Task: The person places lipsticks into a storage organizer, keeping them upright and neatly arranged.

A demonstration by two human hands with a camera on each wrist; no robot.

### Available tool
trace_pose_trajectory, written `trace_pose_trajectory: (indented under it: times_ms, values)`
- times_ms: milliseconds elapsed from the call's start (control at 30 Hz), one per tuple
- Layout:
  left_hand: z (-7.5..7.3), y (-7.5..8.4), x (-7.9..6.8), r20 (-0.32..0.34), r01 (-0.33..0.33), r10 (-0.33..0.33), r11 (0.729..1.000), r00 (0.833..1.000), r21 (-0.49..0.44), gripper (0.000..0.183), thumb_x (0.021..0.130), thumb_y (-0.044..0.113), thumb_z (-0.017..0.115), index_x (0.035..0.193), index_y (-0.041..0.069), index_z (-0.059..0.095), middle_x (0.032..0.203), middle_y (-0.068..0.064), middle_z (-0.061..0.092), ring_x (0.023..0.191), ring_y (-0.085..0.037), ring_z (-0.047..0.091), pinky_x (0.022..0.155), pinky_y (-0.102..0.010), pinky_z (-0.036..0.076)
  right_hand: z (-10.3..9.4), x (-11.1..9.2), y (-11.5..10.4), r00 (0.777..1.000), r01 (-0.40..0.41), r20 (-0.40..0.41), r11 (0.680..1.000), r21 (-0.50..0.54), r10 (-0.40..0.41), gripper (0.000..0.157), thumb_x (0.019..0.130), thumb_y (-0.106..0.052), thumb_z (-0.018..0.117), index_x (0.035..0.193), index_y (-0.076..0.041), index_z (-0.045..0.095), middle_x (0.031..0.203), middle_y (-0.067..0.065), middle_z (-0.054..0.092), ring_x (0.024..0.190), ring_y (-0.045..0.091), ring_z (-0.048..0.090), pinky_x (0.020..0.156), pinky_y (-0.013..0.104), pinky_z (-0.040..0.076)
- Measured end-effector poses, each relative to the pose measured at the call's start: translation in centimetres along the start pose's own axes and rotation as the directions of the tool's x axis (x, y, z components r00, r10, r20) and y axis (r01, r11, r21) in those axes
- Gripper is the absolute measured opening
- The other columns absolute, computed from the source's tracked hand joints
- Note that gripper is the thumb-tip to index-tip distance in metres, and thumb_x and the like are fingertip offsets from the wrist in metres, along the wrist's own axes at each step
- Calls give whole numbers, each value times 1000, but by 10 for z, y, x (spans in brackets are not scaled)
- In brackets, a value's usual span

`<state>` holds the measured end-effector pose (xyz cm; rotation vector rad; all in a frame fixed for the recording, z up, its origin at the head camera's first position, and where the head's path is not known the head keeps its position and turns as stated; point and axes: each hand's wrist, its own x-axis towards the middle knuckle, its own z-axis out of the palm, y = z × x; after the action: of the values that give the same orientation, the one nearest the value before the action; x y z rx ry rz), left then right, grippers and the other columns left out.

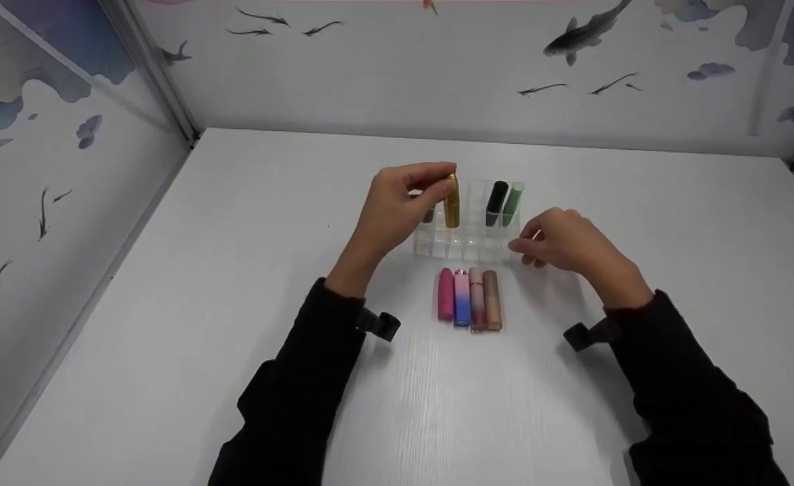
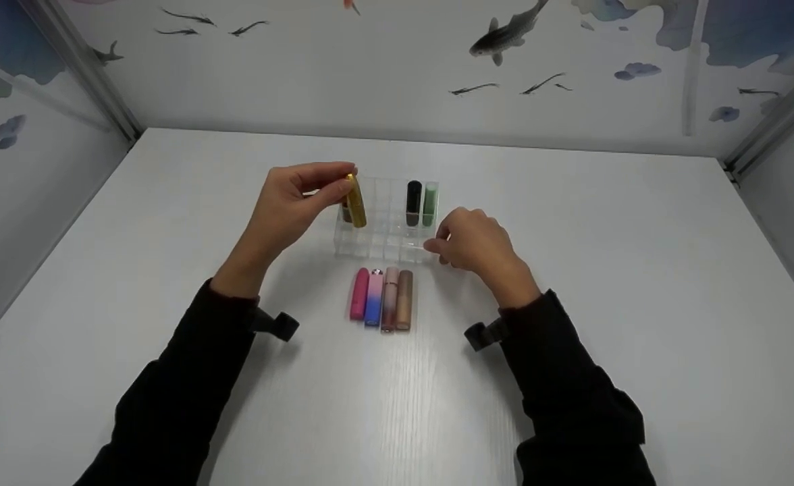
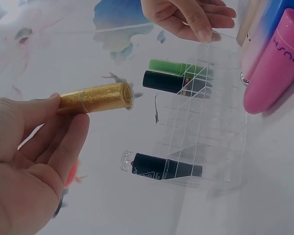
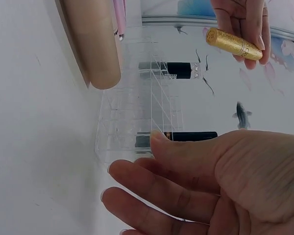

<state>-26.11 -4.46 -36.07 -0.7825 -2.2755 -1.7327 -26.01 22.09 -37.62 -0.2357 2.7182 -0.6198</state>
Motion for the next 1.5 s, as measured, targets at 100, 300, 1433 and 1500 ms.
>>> trace_pose_trajectory:
  times_ms: [100, 300, 1433, 1500]
  values:
    - [2, 1, 1, -34, -30, 32, 998, 999, 51, 27, 100, 11, 66, 124, 0, 71, 115, -8, 73, 101, -12, 67, 88, -24, 54, 1, 0, -1, 1000, 1, -1, 1000, 7, -1, 29, 98, -25, 70, 106, 2, 74, 83, 9, 75, 76, 22, 71, 73, 40, 53]
    - [7, -4, 4, -74, -94, 110, 977, 991, 191, 25, 99, 7, 66, 122, 0, 72, 115, -9, 74, 102, -12, 68, 85, -21, 54, 1, -1, 0, 1000, 15, -13, 1000, 14, -15, 28, 98, -24, 69, 104, 3, 74, 82, 9, 75, 76, 23, 73, 76, 45, 53]
    - [18, -32, 9, -62, -205, 253, 885, 965, 419, 21, 98, 8, 68, 117, 6, 77, 101, -3, 77, 103, -20, 61, 94, -28, 46, -1, -1, 1, 1000, 2, 1, 1000, 11, -2, 27, 99, -24, 68, 104, 3, 73, 83, 8, 75, 76, 22, 73, 79, 46, 52]
    - [18, -33, 10, -65, -207, 260, 877, 963, 434, 21, 98, 8, 68, 117, 7, 77, 105, -4, 77, 102, -20, 62, 93, -28, 47, -1, -1, 1, 1000, 1, 2, 1000, 14, -1, 27, 99, -24, 68, 104, 3, 72, 83, 9, 75, 77, 23, 73, 80, 47, 52]
